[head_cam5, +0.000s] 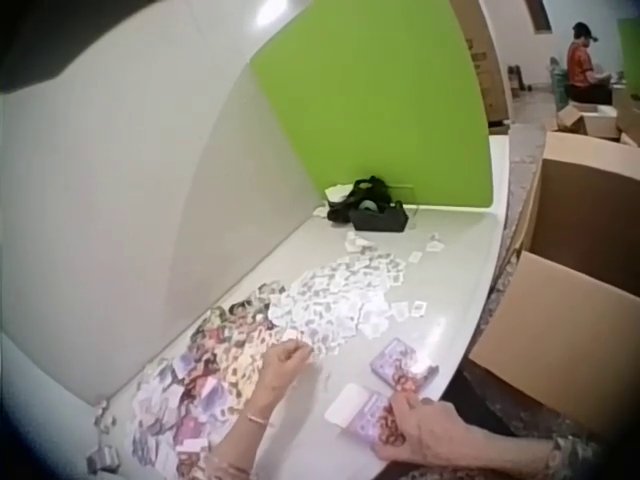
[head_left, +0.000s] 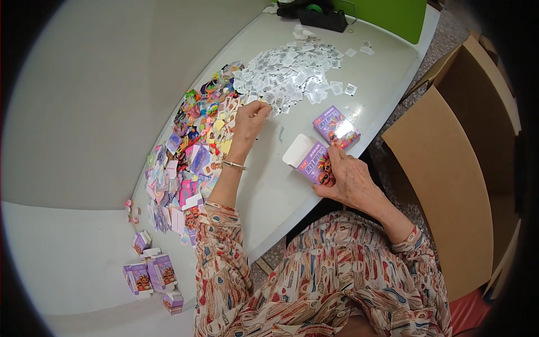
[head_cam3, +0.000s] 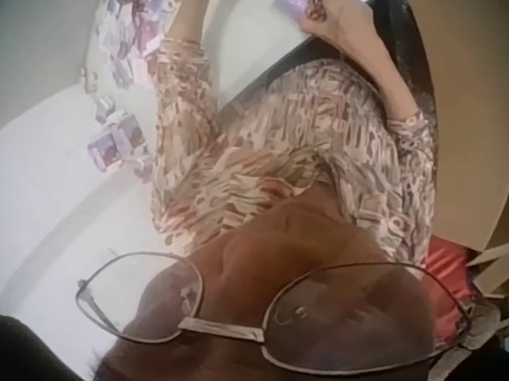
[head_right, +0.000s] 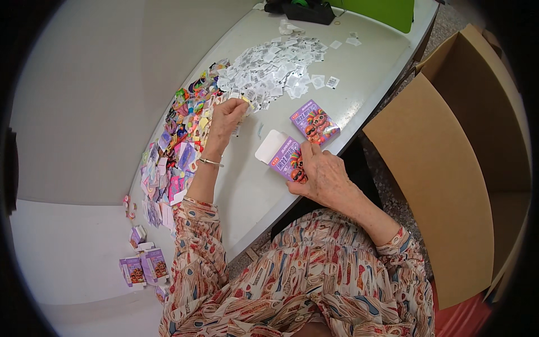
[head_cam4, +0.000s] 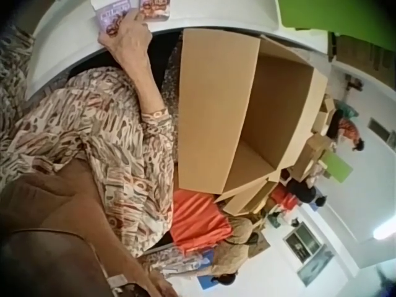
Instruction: Sorting and organizing miniature toy collectibles and their packaging on a desk.
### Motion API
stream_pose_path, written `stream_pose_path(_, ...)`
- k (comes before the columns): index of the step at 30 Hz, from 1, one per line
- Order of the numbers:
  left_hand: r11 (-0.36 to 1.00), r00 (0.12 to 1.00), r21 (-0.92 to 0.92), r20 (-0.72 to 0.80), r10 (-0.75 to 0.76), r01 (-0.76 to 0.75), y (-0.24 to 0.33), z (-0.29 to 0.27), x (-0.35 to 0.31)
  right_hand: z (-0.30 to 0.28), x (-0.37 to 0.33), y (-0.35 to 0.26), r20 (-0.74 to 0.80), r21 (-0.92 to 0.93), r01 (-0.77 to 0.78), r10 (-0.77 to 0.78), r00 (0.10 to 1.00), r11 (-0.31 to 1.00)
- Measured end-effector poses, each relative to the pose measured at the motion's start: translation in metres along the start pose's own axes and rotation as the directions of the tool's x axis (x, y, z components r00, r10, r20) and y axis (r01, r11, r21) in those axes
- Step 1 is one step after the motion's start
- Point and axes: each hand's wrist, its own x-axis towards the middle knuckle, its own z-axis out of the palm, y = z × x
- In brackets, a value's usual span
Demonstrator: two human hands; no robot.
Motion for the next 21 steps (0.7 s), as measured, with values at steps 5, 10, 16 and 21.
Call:
stream_pose_path(5,0.944,0.982,-0.305,0.171,-0.076,0.126,0.019,-0.009,-0.019,0.002,0.001,0.001,0.016,0.023,0.001,-0.001,1.000,1.000)
stream_pose_path(10,0.828,0.945,-0.514,0.321,-0.059,0.226,0.046,-0.002,-0.059,0.000,0.003,-0.003,0.052,0.039,-0.025,0.023,0.998,0.999)
stream_pose_path(16,0.895,0.962,-0.427,0.273,-0.010,0.130,0.043,0.007,-0.091,0.001,0.006,-0.007,0.081,0.035,-0.050,0.047,0.996,0.998)
stream_pose_path(21,0.955,0.948,0.044,0.142,0.284,-0.293,0.046,0.016,-0.089,0.004,0.005,-0.004,0.045,0.039,-0.033,0.031,0.998,0.999)
